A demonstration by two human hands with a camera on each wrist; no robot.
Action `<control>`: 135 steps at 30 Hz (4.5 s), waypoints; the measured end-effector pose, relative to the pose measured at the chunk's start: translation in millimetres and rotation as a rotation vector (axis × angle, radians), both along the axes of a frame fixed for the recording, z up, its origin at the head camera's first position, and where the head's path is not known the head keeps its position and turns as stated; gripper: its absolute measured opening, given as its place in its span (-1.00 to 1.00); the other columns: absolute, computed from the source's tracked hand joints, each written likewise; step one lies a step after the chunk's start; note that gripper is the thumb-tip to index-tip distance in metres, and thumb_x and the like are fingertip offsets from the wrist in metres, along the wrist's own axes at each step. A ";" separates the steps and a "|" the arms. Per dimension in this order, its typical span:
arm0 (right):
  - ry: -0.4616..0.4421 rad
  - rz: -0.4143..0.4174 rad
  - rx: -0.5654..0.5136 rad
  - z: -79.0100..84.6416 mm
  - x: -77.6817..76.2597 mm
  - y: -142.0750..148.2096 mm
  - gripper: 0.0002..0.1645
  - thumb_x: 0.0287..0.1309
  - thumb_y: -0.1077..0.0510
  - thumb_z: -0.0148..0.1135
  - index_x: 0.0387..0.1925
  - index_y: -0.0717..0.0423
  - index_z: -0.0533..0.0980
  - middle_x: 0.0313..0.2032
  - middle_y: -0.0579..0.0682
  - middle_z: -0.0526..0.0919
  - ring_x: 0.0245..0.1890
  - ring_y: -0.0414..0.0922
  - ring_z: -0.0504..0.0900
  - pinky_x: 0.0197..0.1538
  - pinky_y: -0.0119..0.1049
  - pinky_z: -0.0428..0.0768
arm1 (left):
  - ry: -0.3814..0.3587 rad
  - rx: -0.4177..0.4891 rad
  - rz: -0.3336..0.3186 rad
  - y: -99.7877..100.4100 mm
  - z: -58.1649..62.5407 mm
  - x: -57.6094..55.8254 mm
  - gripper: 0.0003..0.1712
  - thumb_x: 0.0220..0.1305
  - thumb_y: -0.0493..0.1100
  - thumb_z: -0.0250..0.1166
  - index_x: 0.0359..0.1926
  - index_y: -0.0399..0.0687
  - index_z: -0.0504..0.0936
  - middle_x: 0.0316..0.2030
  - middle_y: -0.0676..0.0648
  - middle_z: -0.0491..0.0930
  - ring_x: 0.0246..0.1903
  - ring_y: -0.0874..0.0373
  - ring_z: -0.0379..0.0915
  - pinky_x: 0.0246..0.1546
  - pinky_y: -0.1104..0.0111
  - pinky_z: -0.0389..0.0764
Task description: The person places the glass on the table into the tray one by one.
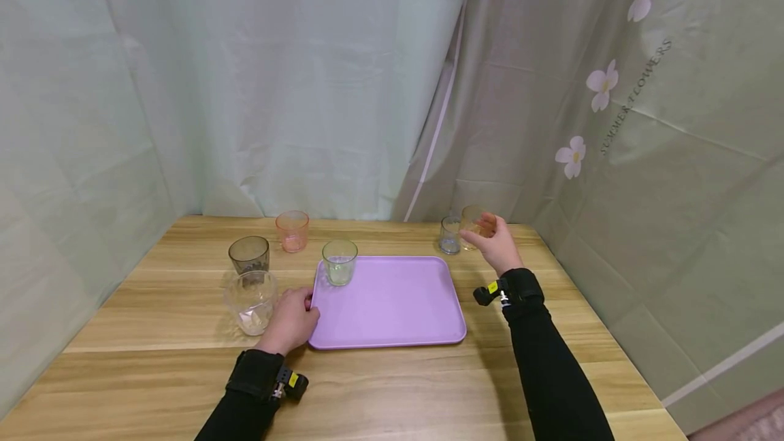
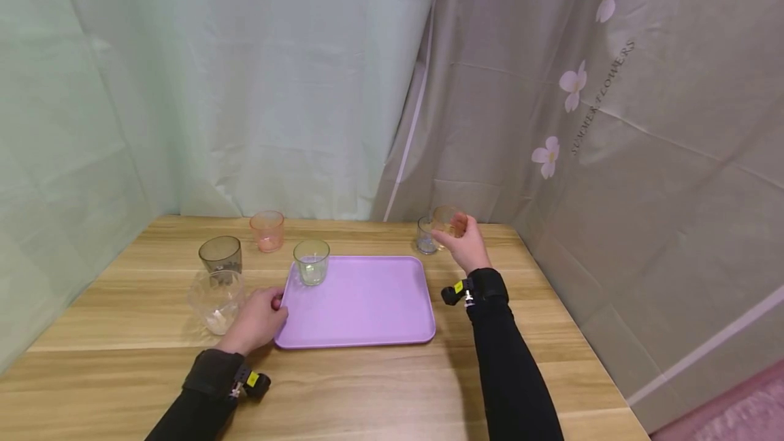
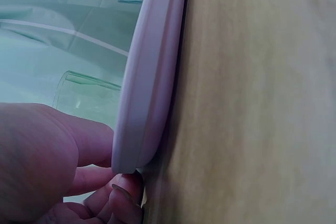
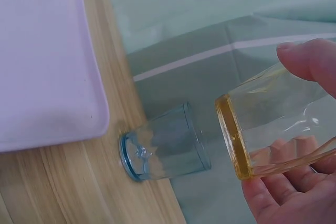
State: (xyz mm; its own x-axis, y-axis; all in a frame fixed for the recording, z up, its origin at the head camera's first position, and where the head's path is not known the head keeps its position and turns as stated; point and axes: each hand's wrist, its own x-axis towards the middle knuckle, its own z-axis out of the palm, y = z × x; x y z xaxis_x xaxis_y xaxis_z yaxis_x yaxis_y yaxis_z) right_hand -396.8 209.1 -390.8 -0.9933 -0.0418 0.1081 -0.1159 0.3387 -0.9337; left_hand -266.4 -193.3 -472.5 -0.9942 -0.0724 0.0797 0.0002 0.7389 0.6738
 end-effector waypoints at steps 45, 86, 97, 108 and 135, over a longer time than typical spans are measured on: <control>0.001 0.080 0.005 -0.5 -3.9 -45.8 0.11 0.37 -0.04 0.54 0.69 0.16 0.12 0.61 0.24 0.33 0.61 0.20 0.30 0.68 0.16 0.24 | 0.003 0.018 -0.003 -1.3 -1.7 -1.3 -0.54 0.40 -0.36 0.26 0.24 -0.56 0.62 -0.13 -0.31 0.70 -0.11 -0.12 0.60 0.01 -0.04 0.69; -0.004 0.127 -0.004 -15.4 -2.3 -80.1 0.05 0.33 0.00 0.55 0.64 0.17 0.20 0.54 0.25 0.42 0.56 0.21 0.38 0.64 0.15 0.32 | 0.000 0.005 0.003 0.2 0.1 0.0 -0.54 0.41 -0.35 0.26 0.26 -0.54 0.62 -0.07 -0.33 0.69 -0.04 -0.16 0.57 0.12 -0.11 0.66; 0.000 0.141 -0.021 -22.0 -3.7 -92.1 0.06 0.30 0.06 0.56 0.62 0.27 0.21 0.53 0.34 0.41 0.55 0.23 0.38 0.64 0.15 0.31 | 0.003 0.014 0.005 -0.1 -0.3 0.3 -0.55 0.42 -0.35 0.26 0.25 -0.53 0.63 -0.12 -0.30 0.69 -0.09 -0.13 0.58 0.03 -0.04 0.68; -0.005 0.143 -0.024 -29.5 -3.0 -103.1 0.00 0.30 0.08 0.56 0.59 0.26 0.25 0.49 0.31 0.46 0.48 0.22 0.44 0.60 0.14 0.36 | -0.014 0.006 0.001 -0.1 0.7 0.0 -0.53 0.44 -0.34 0.27 0.28 -0.53 0.61 -0.08 -0.31 0.69 -0.08 -0.13 0.57 0.05 -0.06 0.69; -0.047 0.156 0.014 -51.6 1.6 -127.6 0.05 0.26 -0.01 0.60 0.61 0.21 0.28 0.48 0.27 0.51 0.52 0.21 0.45 0.61 0.10 0.38 | -0.005 0.017 0.002 0.7 2.1 0.0 -0.54 0.41 -0.37 0.25 0.26 -0.53 0.62 -0.14 -0.27 0.70 -0.11 -0.10 0.58 0.01 -0.02 0.69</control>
State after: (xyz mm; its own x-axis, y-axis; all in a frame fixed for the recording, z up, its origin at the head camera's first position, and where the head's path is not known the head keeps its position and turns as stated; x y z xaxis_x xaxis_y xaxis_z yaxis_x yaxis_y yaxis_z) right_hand -395.3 81.5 -442.4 -0.9786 -0.1971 0.0597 -0.1240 0.3327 -0.9348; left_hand -266.4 -192.5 -470.5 -0.9944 -0.0761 0.0733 -0.0051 0.7276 0.6860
